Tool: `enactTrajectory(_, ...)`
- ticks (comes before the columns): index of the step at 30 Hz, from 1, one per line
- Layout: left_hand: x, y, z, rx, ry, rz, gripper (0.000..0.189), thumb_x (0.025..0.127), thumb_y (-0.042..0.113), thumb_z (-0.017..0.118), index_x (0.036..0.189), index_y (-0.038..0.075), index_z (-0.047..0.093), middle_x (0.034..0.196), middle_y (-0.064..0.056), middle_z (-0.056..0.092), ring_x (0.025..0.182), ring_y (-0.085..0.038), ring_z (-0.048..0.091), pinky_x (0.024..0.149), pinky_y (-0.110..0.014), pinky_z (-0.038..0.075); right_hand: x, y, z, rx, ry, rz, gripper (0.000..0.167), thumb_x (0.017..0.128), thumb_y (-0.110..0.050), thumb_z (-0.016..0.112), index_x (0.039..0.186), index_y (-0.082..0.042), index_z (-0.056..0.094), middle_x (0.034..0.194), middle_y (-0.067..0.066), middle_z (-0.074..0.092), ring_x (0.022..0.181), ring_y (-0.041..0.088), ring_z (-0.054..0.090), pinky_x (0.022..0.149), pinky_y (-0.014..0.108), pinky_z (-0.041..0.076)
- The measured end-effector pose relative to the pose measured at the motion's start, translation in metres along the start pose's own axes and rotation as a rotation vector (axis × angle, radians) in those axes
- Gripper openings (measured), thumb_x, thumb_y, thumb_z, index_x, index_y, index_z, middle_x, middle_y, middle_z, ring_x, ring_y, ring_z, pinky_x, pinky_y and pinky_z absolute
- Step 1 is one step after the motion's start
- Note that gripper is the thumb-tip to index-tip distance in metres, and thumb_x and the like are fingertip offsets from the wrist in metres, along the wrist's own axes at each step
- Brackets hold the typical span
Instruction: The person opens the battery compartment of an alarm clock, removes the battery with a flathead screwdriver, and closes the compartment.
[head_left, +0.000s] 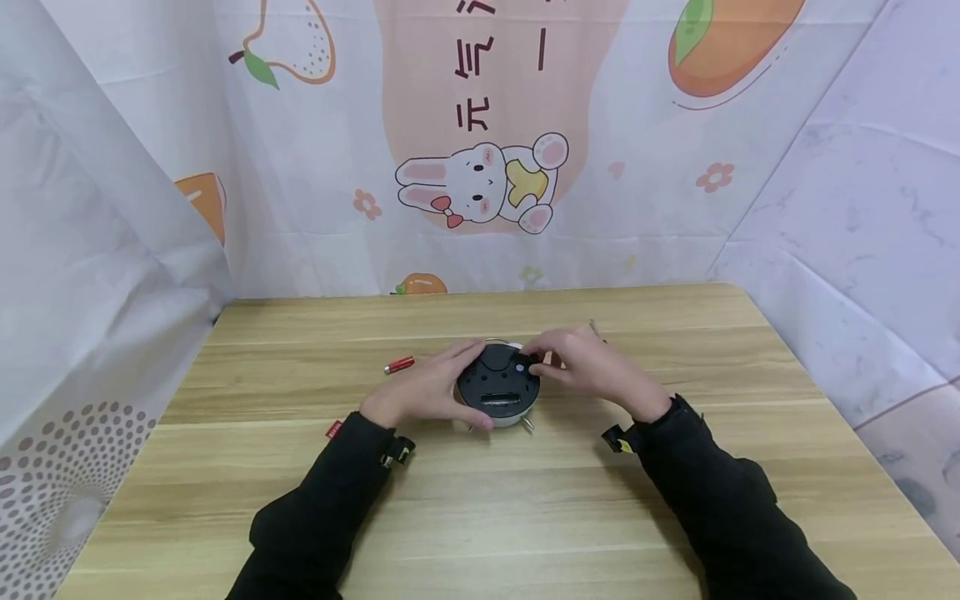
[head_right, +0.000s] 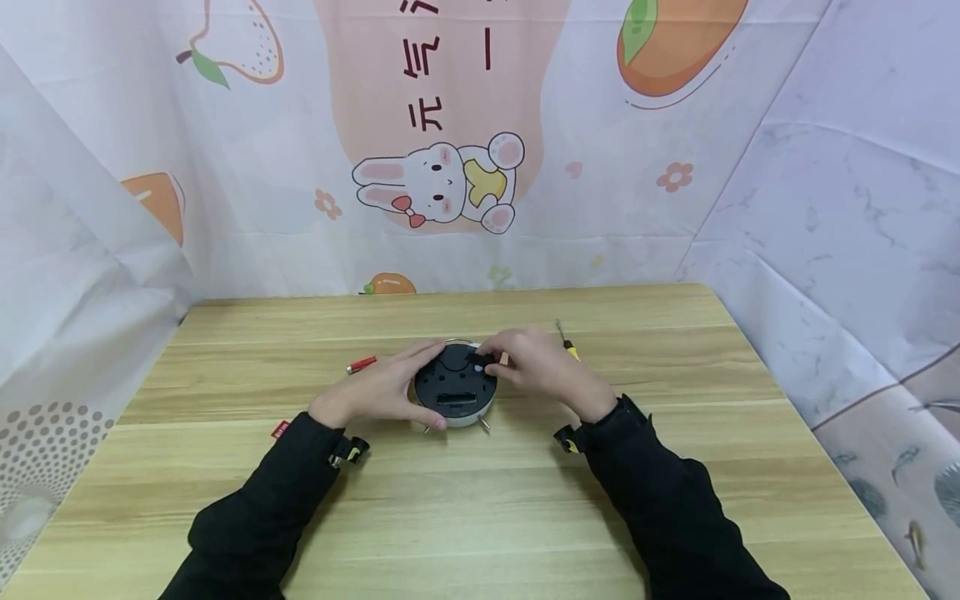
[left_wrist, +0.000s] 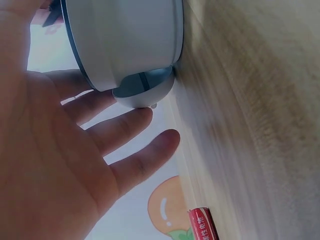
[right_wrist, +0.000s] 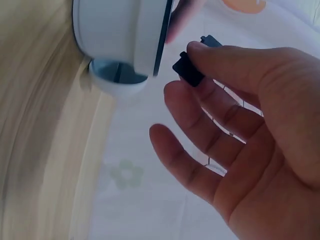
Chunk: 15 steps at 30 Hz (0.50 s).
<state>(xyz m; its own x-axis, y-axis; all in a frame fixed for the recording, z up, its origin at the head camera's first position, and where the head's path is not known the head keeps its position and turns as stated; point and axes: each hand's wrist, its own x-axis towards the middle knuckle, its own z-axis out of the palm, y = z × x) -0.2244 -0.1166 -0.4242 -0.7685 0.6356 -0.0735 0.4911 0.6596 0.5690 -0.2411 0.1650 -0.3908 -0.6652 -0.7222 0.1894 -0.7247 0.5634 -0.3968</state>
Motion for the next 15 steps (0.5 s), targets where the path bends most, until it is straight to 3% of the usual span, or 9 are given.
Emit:
enactTrajectory(10,0.002,0.0,0.0,0.014,0.012,0.026,0.117,0.076,0.068,0.078,0.163,0.014,0.022,0.168,-0.007,0.019,0.15,-0.024,0.025,0.115,-0.045,0.033,0.002,-0.007,0.011,0.015,0.003,-0.122,0.026,0.091,-0.006,0.077,0.117,-0.006,0.074,0.098,-0.001,0.071,0.082,0.009,0.064,0.069,0.028,0.053)
enactTrajectory(15,0.002,0.001,0.0,0.024,0.017,0.038,0.116,0.077,0.067,0.078,0.163,0.013,0.023,0.168,-0.009,0.019,0.15,-0.026,0.024,0.115,-0.046,0.032,0.003,-0.008,0.014,0.004,0.005,-0.133,0.022,0.091,-0.008,0.077,0.113,-0.008,0.076,0.103,0.001,0.073,0.09,0.01,0.067,0.074,0.031,0.056)
